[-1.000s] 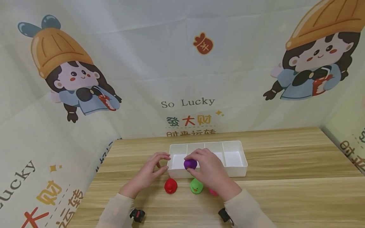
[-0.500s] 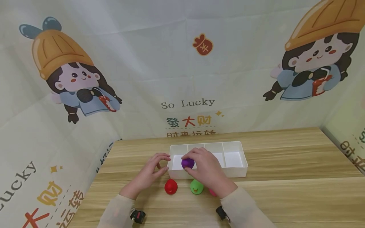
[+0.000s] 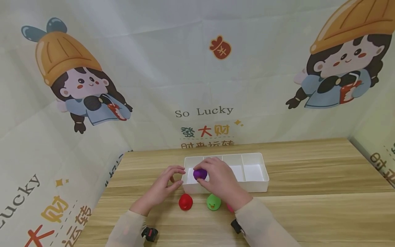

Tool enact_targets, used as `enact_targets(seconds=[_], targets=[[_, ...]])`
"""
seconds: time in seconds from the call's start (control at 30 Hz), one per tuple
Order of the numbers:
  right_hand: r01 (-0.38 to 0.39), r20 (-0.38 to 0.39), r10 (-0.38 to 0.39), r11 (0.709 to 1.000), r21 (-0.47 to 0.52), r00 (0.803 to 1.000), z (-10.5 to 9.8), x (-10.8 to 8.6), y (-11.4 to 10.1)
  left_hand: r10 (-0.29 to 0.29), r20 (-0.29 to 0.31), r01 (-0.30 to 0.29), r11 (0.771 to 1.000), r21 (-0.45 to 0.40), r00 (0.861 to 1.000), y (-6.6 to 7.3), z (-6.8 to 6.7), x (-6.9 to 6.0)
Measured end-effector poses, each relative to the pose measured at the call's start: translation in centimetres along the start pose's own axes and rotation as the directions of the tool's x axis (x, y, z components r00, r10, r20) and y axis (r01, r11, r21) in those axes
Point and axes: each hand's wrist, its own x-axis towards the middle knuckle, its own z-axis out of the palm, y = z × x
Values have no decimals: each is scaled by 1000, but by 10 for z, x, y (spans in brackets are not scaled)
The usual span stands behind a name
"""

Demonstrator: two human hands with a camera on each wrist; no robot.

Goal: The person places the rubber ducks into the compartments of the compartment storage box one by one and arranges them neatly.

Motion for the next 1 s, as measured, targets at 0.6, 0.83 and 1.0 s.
enact_targets(seconds=[0.6, 0.83, 1.0], targets=[[-6, 34, 6, 1000, 16, 999, 9, 13, -4, -17, 3, 17, 1000, 23, 1000, 2, 0, 0], [6, 49, -7, 1000, 21, 999, 12, 17, -6, -4, -4, 5, 1000, 19, 1000, 1, 0, -1], [5, 52, -7, 1000, 22, 999, 14, 20, -5, -2, -5, 2, 1000, 25, 1000, 2, 0, -1]])
